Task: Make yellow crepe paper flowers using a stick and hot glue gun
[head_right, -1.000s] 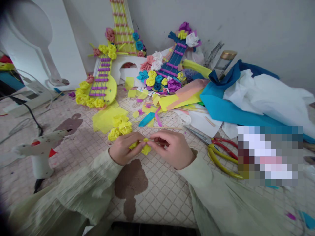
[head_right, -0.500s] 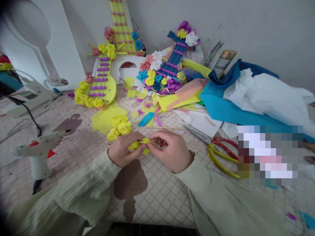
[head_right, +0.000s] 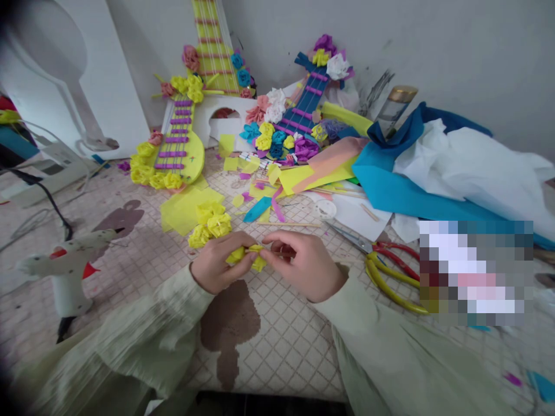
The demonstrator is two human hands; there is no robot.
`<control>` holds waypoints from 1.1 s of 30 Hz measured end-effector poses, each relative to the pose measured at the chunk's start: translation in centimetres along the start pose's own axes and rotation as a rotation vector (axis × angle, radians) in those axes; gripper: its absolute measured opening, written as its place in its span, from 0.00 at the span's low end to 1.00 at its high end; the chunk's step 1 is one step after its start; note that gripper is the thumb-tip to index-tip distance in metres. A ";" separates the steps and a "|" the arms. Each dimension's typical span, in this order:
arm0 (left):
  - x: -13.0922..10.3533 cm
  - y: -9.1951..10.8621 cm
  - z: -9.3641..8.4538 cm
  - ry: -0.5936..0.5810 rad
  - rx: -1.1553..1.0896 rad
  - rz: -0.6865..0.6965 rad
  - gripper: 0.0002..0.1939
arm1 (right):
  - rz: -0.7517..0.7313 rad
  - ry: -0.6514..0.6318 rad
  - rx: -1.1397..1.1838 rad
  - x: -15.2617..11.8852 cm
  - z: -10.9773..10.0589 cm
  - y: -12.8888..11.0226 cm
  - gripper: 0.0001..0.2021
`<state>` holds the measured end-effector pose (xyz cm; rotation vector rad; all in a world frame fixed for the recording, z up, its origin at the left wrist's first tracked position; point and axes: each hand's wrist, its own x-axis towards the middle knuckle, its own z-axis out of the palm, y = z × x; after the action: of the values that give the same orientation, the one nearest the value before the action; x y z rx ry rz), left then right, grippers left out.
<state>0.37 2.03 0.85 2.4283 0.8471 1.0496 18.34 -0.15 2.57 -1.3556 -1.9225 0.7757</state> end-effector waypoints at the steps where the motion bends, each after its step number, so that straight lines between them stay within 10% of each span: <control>1: 0.0 0.0 0.0 -0.016 -0.004 -0.023 0.05 | -0.003 0.019 -0.005 0.0 0.1 0.1 0.09; 33: 0.1 0.4 0.4 0.062 -0.447 -0.549 0.07 | -0.089 0.075 -0.089 -0.3 0.8 -0.8 0.10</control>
<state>0.84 1.78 0.86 1.6691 1.0795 0.9684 17.37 -0.72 2.65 -1.3230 -1.9639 0.5939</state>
